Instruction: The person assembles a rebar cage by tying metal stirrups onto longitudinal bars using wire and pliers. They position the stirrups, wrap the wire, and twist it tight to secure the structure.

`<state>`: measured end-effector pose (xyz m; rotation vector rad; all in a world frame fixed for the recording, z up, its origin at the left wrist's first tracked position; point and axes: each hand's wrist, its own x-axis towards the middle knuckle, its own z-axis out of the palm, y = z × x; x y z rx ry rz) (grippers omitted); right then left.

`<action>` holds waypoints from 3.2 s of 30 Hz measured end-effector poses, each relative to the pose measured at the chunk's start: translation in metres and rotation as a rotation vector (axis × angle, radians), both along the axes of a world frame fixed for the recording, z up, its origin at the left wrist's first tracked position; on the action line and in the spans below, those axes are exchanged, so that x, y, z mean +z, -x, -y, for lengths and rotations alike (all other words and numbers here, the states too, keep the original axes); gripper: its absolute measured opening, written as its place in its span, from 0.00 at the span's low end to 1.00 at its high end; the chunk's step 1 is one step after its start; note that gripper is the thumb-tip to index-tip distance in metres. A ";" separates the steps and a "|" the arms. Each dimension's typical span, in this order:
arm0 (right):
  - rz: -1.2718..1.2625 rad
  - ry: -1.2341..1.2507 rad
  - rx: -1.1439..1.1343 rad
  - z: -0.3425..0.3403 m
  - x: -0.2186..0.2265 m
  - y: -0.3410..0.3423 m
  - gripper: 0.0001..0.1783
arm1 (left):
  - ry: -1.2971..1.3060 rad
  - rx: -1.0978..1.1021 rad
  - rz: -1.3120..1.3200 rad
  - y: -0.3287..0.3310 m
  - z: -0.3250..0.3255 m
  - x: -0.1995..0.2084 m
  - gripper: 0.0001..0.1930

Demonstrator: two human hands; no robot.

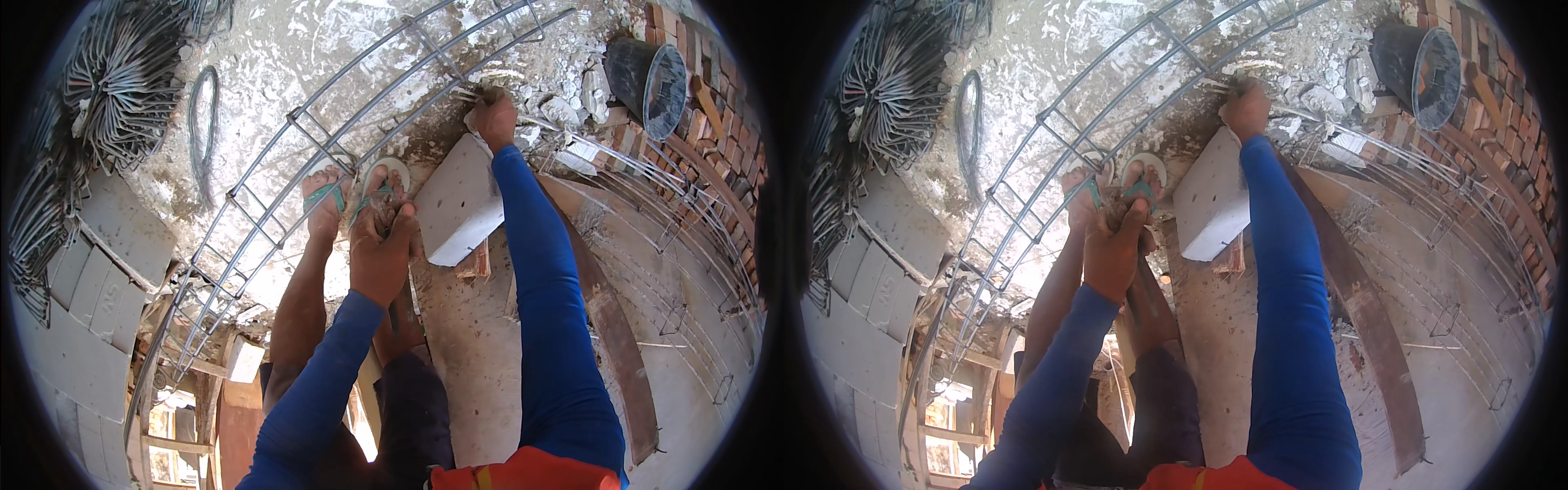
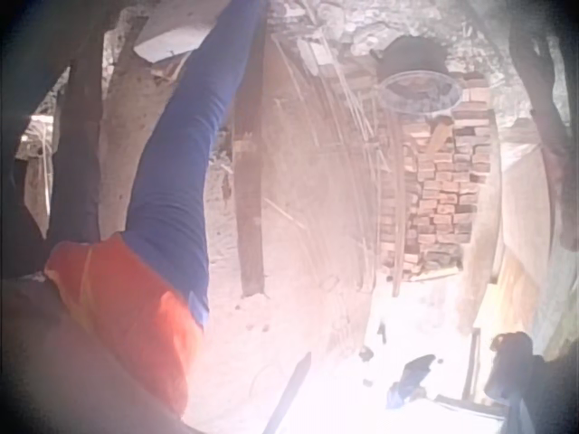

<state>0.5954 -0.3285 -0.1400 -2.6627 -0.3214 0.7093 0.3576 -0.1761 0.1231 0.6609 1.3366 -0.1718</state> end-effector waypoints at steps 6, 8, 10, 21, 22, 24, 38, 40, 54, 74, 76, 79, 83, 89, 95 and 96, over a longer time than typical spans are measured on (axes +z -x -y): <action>0.041 0.003 0.049 -0.008 0.003 0.001 0.14 | -0.027 -0.021 -0.011 -0.010 0.007 -0.003 0.13; 0.073 0.042 0.036 -0.010 -0.002 0.003 0.14 | -0.028 -0.023 -0.010 -0.013 0.007 -0.003 0.14; 0.145 0.045 0.031 -0.013 -0.006 0.007 0.13 | -0.037 -0.046 -0.013 -0.014 0.009 -0.005 0.15; -0.054 -0.194 -0.065 -0.069 0.175 0.045 0.18 | -0.102 -0.076 -0.017 -0.038 0.005 -0.010 0.21; -0.127 -0.258 -0.018 -0.073 0.191 0.058 0.18 | -0.102 -0.072 -0.007 -0.039 0.005 -0.010 0.22; -0.269 -0.285 0.051 -0.085 0.227 0.080 0.18 | -0.119 -0.100 -0.045 -0.045 -0.004 -0.007 0.23; -0.265 -0.286 0.025 -0.099 0.273 0.115 0.19 | -0.046 0.219 0.030 -0.027 -0.004 -0.024 0.15; -0.164 -0.306 -0.064 -0.117 0.272 0.119 0.20 | -0.092 0.149 0.072 -0.025 -0.002 -0.023 0.15; -0.799 -0.394 -0.107 -0.092 0.234 0.141 0.27 | -0.653 -0.352 -0.046 -0.005 0.007 -0.032 0.17; 0.268 -0.017 0.244 -0.080 0.008 0.098 0.13 | 0.182 0.281 0.062 0.009 -0.055 -0.029 0.16; 0.184 0.026 0.179 -0.075 0.022 0.104 0.14 | 0.197 0.336 0.068 0.005 -0.058 -0.025 0.16; -0.095 -0.125 -0.164 -0.061 0.069 0.114 0.15 | 0.173 0.314 0.090 0.009 -0.057 -0.029 0.15; -0.162 -0.095 -0.212 -0.065 0.195 0.112 0.15 | 0.045 0.192 0.062 0.018 -0.049 -0.041 0.13; -0.277 -0.150 0.154 -0.100 0.281 0.141 0.17 | 0.064 0.087 0.075 0.008 -0.048 -0.029 0.11; -0.419 -0.297 -0.179 -0.126 0.291 0.171 0.19 | 0.181 0.489 0.219 0.001 -0.035 -0.028 0.09; -0.471 -0.310 -0.260 -0.130 0.296 0.171 0.20 | 0.173 0.478 0.226 0.004 -0.035 -0.030 0.09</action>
